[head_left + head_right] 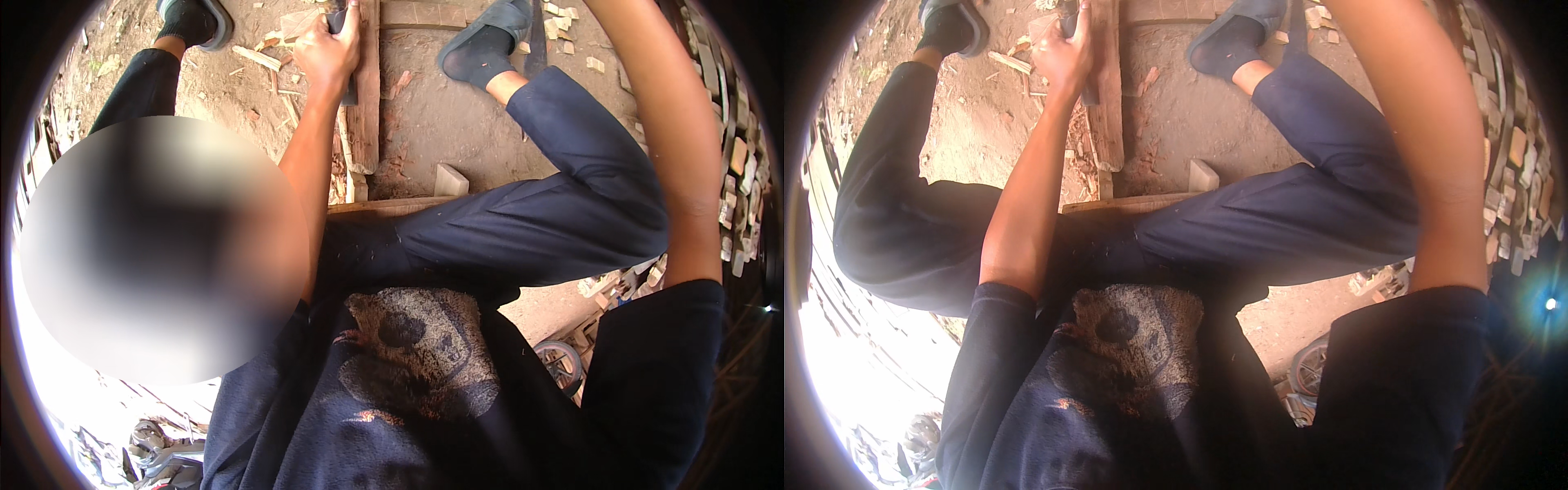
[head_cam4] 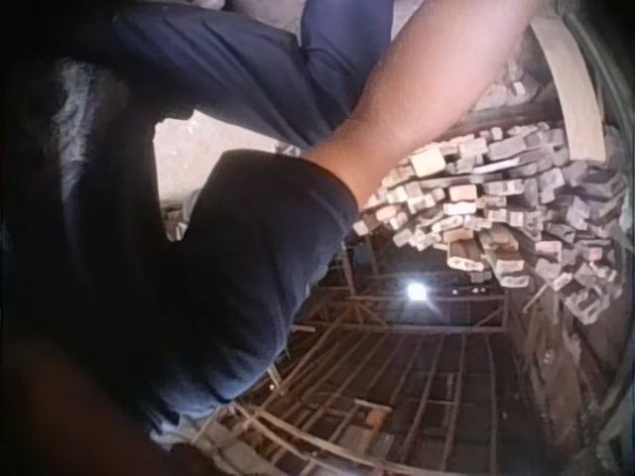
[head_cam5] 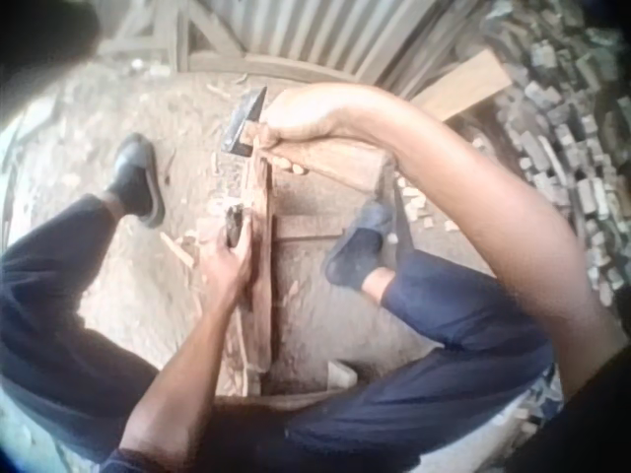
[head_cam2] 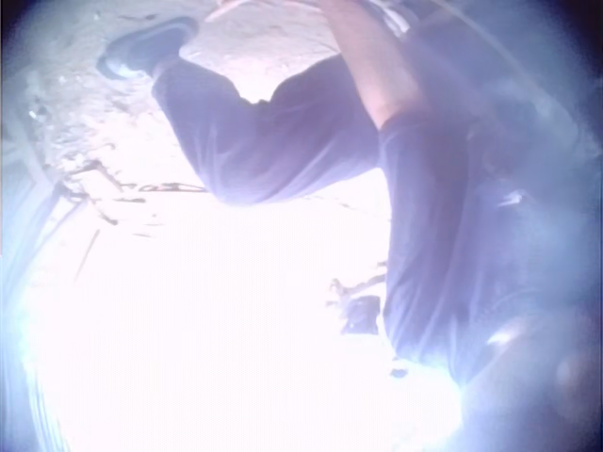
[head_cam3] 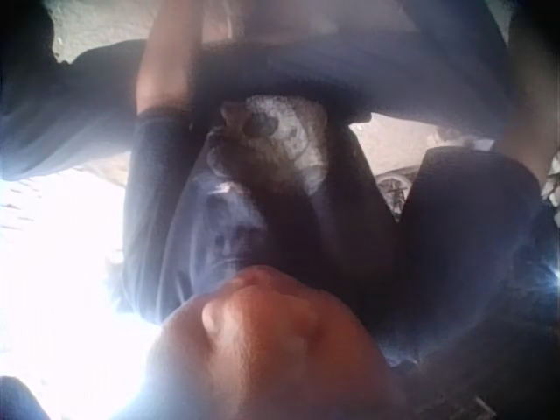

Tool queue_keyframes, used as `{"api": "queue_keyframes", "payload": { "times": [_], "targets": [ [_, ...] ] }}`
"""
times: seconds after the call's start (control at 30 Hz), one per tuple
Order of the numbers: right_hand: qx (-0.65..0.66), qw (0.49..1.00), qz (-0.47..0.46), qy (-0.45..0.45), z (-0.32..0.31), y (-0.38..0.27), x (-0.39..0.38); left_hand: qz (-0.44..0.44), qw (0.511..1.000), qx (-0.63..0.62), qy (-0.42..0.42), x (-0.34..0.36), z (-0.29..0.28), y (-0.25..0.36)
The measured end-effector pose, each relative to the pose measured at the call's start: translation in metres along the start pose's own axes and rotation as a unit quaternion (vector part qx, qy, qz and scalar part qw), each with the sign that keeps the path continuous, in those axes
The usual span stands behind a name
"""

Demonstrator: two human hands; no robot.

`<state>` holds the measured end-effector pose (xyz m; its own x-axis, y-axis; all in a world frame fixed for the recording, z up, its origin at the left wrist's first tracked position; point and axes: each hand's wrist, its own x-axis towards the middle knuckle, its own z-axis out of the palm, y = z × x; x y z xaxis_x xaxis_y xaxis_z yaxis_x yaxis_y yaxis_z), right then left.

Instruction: The person sits cross-legged on the ground and uses a chisel and mallet to carve a piece of wood. They repeatedly strike the chisel to remove wood shavings, occasionally adjusting the wood's position.

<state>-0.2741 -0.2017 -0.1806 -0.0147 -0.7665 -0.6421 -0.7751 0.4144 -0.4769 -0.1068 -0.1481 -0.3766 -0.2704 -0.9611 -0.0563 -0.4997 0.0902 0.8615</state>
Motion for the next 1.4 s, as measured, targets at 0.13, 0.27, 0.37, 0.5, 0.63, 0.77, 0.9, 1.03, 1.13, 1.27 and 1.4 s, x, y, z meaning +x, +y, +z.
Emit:
{"api": "queue_keyframes", "payload": {
  "times": [0.13,0.27,0.37,0.5,0.63,0.77,0.9,1.03,1.13,1.27,1.4],
  "targets": [
    [-0.070,0.995,-0.031,0.066,0.027,-0.005,-0.001,0.031,0.999,0.031,0.016,0.007,0.009,-0.030],
    [-0.077,0.996,-0.035,0.001,0.023,0.018,0.018,0.057,0.997,0.039,0.027,0.003,0.022,-0.035],
    [0.049,0.998,0.025,0.014,0.013,0.009,0.017,0.095,0.991,0.001,0.097,0.006,0.026,-0.041],
    [0.125,0.982,0.021,0.137,0.045,-0.001,-0.010,0.038,0.999,-0.005,0.015,0.003,0.021,-0.039],
    [0.166,0.976,0.032,-0.137,0.028,0.005,0.006,0.112,0.988,-0.011,0.104,0.005,0.020,-0.043],
    [0.110,0.992,-0.064,0.022,0.013,-0.004,-0.015,0.047,0.997,0.027,0.058,0.000,0.017,-0.039],
    [0.092,0.976,0.012,0.195,0.038,-0.018,-0.018,0.081,0.994,0.006,0.079,0.002,0.024,-0.032],
    [-0.086,0.995,-0.053,-0.024,0.033,0.006,0.019,0.088,0.993,0.035,0.065,-0.002,0.021,-0.036],
    [0.078,0.993,-0.029,-0.089,0.012,0.020,0.022,0.078,0.993,0.019,0.084,-0.005,0.017,-0.034],
    [0.192,0.972,0.048,0.126,0.045,-0.004,-0.011,0.112,0.988,-0.006,0.107,0.001,0.031,-0.046],
    [-0.082,0.977,-0.158,0.119,0.050,0.002,-0.043,0.101,0.989,0.014,0.109,-0.001,0.027,-0.047]
  ]
}}
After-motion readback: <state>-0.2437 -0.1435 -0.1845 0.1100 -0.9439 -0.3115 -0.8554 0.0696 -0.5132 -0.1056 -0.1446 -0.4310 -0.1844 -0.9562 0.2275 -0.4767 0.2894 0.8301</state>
